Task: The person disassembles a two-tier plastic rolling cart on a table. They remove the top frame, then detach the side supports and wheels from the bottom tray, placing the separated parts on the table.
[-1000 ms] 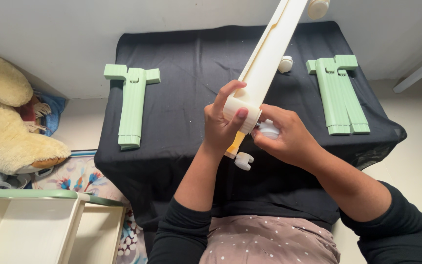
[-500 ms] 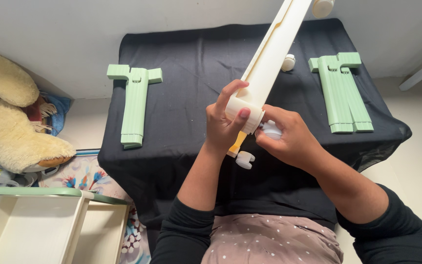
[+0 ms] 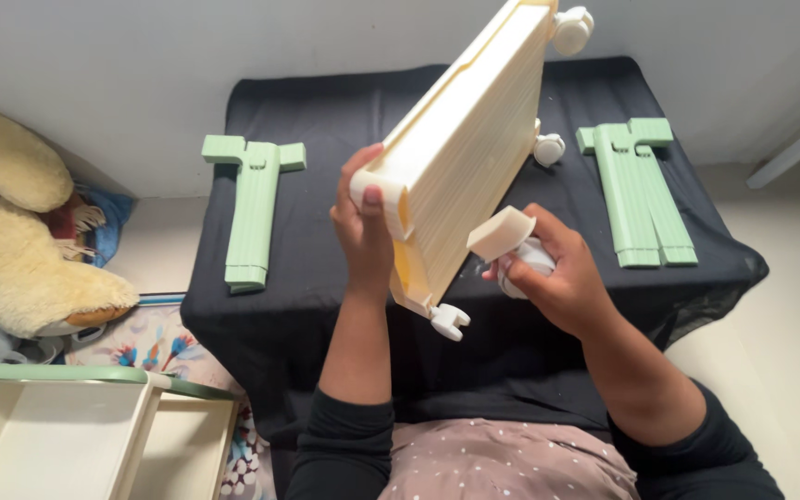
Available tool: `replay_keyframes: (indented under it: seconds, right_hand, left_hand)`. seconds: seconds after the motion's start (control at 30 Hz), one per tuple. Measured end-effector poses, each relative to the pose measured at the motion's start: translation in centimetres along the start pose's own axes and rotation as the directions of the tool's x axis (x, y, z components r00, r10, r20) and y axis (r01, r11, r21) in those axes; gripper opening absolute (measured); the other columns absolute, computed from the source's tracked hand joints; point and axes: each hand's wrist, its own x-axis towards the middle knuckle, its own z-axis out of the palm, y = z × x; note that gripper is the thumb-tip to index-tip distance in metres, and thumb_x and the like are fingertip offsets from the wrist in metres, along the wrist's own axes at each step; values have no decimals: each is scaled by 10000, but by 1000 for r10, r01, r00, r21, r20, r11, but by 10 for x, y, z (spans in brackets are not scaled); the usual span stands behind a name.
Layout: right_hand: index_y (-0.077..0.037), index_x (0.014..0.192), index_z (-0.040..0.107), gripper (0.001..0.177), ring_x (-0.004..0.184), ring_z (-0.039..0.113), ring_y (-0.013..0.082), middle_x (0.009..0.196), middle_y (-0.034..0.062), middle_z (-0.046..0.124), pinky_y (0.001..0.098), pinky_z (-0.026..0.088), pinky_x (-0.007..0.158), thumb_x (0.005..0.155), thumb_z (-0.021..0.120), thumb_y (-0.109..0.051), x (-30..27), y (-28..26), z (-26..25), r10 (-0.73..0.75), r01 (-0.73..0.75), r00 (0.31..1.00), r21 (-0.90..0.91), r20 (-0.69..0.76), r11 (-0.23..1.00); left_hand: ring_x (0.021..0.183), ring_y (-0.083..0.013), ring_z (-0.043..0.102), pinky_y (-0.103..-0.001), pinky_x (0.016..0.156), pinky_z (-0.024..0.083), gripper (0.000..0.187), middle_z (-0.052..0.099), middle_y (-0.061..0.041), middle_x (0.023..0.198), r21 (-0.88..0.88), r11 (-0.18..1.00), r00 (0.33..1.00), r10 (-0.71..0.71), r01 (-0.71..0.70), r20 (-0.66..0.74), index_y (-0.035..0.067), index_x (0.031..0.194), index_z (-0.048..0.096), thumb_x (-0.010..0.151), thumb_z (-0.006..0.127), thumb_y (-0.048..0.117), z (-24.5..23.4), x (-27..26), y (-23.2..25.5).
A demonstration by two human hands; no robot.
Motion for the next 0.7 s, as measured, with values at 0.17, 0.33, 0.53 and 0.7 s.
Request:
replay_keyframes:
  seconds: [0.17,0.33,0.53,0.7]
  right_hand:
    - [-1,1097,596,218,867,735,151,953,93,699,307,602,808,940,643,-143,6,13,5,-5,4,1000,63,21,998]
    - [5,1160,581,335,884,737,183,980,124,693,341,612,816,939,687,-223,7,23,0,51,-54,998,108,24,993]
    - [-21,1431,418,751,1035,702,257,1064,171,681,460,608,960,875,773,-379,0,50,-12,-27,-33,992,471,120,882]
    - [56,1460,420,629,1166,669,248,1240,177,677,404,528,1058,985,697,-249,-19,91,-46,126,-72,988,446,-92,892]
  left_hand:
    - [1016,-203,747,-338,904,602,784,746,-116,1016,10,1000,1000,-14,14,12,68,1353,614,1019,413,748,0,3,6]
    - [1040,-205,737,-346,927,593,790,742,-128,1068,-2,1000,1000,0,0,19,60,1366,600,1021,425,748,2,1,4]
    - [1138,-218,713,-362,1005,577,824,726,-138,1182,-10,1000,1000,15,-15,7,56,1399,575,1020,431,773,3,-3,4]
    - [1112,-206,726,-348,974,597,857,735,-132,1173,27,1000,1000,-2,2,-10,59,1398,581,992,424,797,4,-4,5]
